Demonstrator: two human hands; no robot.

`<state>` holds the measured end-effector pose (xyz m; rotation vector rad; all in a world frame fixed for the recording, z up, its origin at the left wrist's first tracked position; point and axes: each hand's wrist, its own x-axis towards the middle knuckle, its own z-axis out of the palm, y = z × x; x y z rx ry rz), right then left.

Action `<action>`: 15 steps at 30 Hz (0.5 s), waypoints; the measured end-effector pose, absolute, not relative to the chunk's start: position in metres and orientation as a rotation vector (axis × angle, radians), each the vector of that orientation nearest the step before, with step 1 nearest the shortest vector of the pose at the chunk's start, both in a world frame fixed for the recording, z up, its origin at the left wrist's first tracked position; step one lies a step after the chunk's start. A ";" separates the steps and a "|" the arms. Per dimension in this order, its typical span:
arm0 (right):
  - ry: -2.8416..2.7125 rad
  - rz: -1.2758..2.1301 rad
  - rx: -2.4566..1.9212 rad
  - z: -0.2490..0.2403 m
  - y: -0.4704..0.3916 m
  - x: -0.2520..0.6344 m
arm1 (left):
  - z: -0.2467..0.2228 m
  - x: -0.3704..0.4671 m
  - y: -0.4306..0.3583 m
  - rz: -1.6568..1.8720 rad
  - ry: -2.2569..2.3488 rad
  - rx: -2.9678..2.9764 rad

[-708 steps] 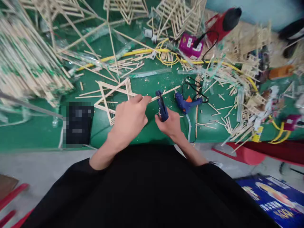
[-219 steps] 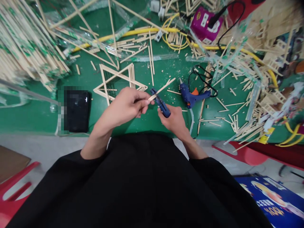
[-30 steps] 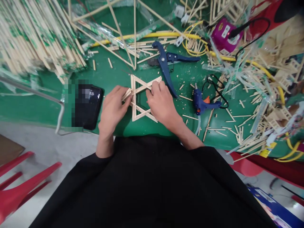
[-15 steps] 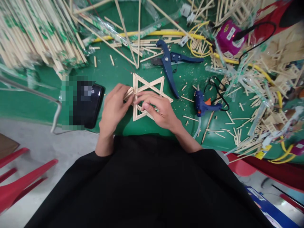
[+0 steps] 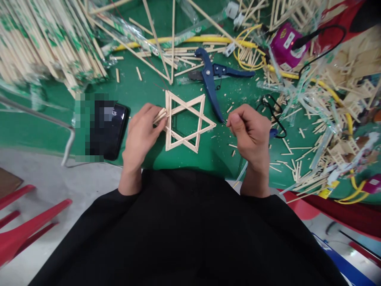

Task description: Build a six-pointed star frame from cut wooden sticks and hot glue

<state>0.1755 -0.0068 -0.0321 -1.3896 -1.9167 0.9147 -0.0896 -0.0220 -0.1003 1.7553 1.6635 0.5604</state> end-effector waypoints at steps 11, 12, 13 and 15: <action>-2.549 0.961 -1.659 -0.034 -0.014 0.200 | -0.099 -0.090 -0.021 0.506 1.681 1.810; -2.499 1.085 -1.496 -0.028 -0.013 0.202 | -0.097 -0.089 -0.021 0.470 1.693 1.823; -2.418 1.172 -1.347 -0.021 -0.013 0.204 | -0.096 -0.089 -0.021 0.433 1.704 1.837; -2.249 1.209 -1.181 -0.010 -0.014 0.207 | -0.095 -0.089 -0.020 0.383 1.725 1.860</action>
